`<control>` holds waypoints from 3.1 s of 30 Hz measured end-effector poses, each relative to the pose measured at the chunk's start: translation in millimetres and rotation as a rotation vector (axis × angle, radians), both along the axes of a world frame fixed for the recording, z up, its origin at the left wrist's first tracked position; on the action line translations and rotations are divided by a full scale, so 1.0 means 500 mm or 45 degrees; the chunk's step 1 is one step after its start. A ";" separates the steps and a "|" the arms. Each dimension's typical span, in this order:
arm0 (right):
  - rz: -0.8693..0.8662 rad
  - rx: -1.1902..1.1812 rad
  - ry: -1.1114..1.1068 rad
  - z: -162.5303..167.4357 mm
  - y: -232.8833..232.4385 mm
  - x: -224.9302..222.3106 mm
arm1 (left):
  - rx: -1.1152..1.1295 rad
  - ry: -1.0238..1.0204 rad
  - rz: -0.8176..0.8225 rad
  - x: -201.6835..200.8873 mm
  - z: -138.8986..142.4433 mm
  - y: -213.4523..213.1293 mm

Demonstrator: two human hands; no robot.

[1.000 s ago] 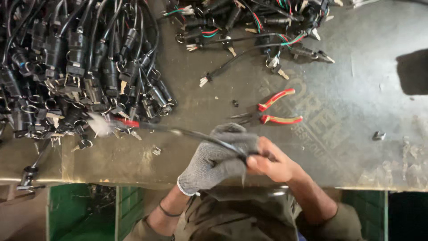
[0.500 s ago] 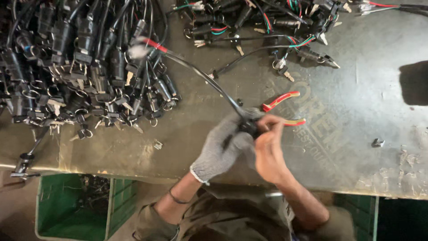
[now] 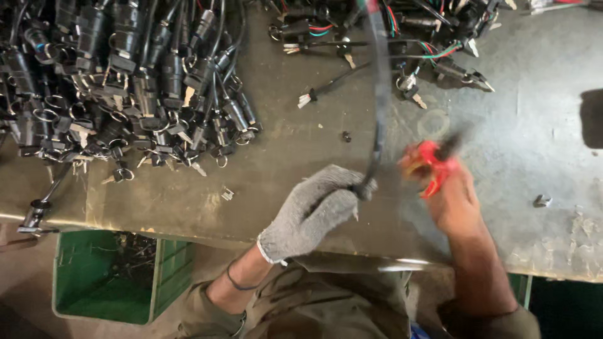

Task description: The person processes cable assemblies at a workbench, using pliers to strip and crimp the ends of black multi-conductor wires and fitting terminals onto the exposed conductors. Finished cables are set aside in piles, and the person gathers completed cables together at the end.

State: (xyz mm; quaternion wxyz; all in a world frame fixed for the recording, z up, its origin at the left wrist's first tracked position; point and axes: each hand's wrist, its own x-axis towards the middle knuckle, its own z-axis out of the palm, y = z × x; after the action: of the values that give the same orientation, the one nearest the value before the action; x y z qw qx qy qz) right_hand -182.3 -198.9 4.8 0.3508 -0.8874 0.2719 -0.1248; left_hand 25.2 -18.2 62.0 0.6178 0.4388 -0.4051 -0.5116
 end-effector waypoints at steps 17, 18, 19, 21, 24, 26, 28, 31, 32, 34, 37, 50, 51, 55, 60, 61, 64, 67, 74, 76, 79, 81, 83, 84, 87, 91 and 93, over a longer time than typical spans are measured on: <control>0.019 -0.495 -0.016 0.088 0.056 0.090 | 0.269 -0.226 0.156 -0.037 0.063 0.022; 0.016 -0.495 0.016 0.083 0.055 0.089 | 0.294 0.238 0.162 -0.033 0.073 0.019; 0.031 -0.434 -0.011 0.080 0.052 0.088 | 0.313 0.700 0.167 -0.027 0.083 0.016; 0.062 -0.301 -0.053 0.077 0.052 0.085 | 0.328 0.012 -0.043 -0.014 0.097 0.011; 0.112 -0.220 -0.125 0.079 0.058 0.078 | 0.107 -0.675 0.148 -0.015 0.093 0.008; 0.106 -0.192 -0.108 0.082 0.071 0.078 | -0.017 -0.882 0.336 -0.027 0.075 0.008; 0.087 -0.159 -0.077 0.085 0.084 0.081 | -0.039 -0.967 0.428 -0.039 0.054 0.014; 0.048 -0.167 -0.030 0.088 0.096 0.088 | -0.034 -0.963 0.466 -0.050 0.035 0.023; 0.043 -0.191 -0.018 0.089 0.098 0.090 | -0.019 -0.960 0.470 -0.053 0.032 0.025; 0.013 -0.247 0.007 0.092 0.101 0.091 | 0.001 -0.954 0.472 -0.055 0.032 0.028; -0.075 -0.335 0.093 0.095 0.108 0.086 | 0.003 -1.147 0.540 -0.057 0.035 0.028; -0.113 -0.099 -0.023 0.074 0.143 0.090 | 0.048 -1.655 0.595 -0.046 0.003 0.019; -0.094 -0.032 -0.040 0.077 0.146 0.092 | 0.036 -1.579 0.574 -0.043 0.005 0.022; -0.176 -0.217 0.027 0.089 0.143 0.096 | 0.072 -1.308 0.497 -0.039 0.014 0.027; -0.152 -0.090 0.066 0.085 0.137 0.093 | 0.019 -1.344 0.462 -0.040 0.035 0.020; -0.162 -0.161 0.058 0.079 0.135 0.094 | -0.027 -1.245 0.464 -0.038 0.041 0.018; -0.140 -0.244 -0.013 0.059 0.122 0.092 | 0.002 -0.930 0.417 -0.030 0.063 0.022; 0.023 -0.209 -0.284 0.037 0.093 0.094 | 0.018 -0.481 0.062 -0.019 0.072 0.035; 0.227 0.017 -0.329 0.017 0.064 0.102 | 0.196 -0.210 0.137 -0.048 0.056 0.042; 0.149 -0.059 -0.214 0.020 0.079 0.106 | 0.146 -0.479 0.294 -0.049 0.062 0.032; -0.046 -0.272 0.104 0.028 0.094 0.115 | 0.188 -1.401 0.577 -0.028 0.077 0.010; -0.172 -0.456 0.200 0.038 0.090 0.120 | 0.178 -1.346 0.607 -0.004 0.101 0.020; -0.133 -0.623 0.206 0.054 0.068 0.121 | 0.419 -1.446 0.605 0.030 0.134 0.048; -0.105 -0.687 0.217 0.063 0.053 0.120 | 0.677 -1.571 0.587 0.053 0.155 0.068; 0.008 -0.807 0.072 0.093 -0.020 0.125 | 0.260 -1.602 0.967 0.151 0.227 0.100; -0.082 -0.954 0.015 0.106 -0.155 0.190 | 0.781 -2.000 1.009 0.282 0.292 0.037; 0.022 -0.948 -0.023 0.096 -0.205 0.236 | 0.659 -2.715 1.205 0.294 0.294 0.004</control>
State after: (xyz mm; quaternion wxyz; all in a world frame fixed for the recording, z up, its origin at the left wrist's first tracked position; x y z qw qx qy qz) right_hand -64.5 -301.3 52.8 0.0072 -0.9554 0.1973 -0.2199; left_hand 172.2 -16.3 208.9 -0.0094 0.8593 -0.3970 0.3224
